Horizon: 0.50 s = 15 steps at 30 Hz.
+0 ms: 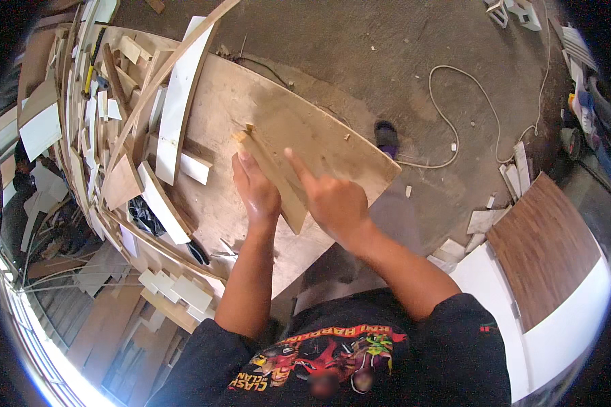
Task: The person rubs a thin strip of wood against a larger wooden block, then uses a thin blade to score or cut a line into the block before finishing by using shears to trim the wood strip.
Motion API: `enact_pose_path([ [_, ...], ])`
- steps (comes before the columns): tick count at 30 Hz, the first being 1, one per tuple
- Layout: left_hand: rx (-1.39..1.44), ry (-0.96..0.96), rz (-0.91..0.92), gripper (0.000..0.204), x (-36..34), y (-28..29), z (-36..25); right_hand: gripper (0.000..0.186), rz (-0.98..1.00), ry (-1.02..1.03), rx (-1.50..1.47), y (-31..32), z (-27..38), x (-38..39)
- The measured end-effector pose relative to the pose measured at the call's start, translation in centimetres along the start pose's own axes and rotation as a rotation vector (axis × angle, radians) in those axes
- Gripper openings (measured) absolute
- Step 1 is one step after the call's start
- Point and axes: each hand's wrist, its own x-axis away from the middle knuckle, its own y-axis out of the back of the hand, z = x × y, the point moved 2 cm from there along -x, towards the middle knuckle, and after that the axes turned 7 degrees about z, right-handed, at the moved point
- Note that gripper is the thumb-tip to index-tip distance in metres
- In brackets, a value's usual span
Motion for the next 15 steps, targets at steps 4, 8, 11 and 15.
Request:
enact_pose_path([
  [4,0.046,0.069,0.048,0.047,0.1,0.2,0.3,0.058,-0.104,-0.217,-0.443,2.4,-1.2,-1.3],
  [8,0.032,-0.027,-0.016,0.047,-0.1,0.3,1.5,0.051,-0.290,-0.186,-0.585,3.3,-2.5,1.3],
  [11,0.071,0.045,0.005,0.043,-0.1,0.8,1.1,0.042,-0.298,-0.166,-0.613,2.2,-2.1,4.1],
  [15,0.178,0.101,0.100,0.038,0.2,3.7,2.6,0.023,-0.118,-0.258,-0.630,2.8,-0.5,6.2],
])
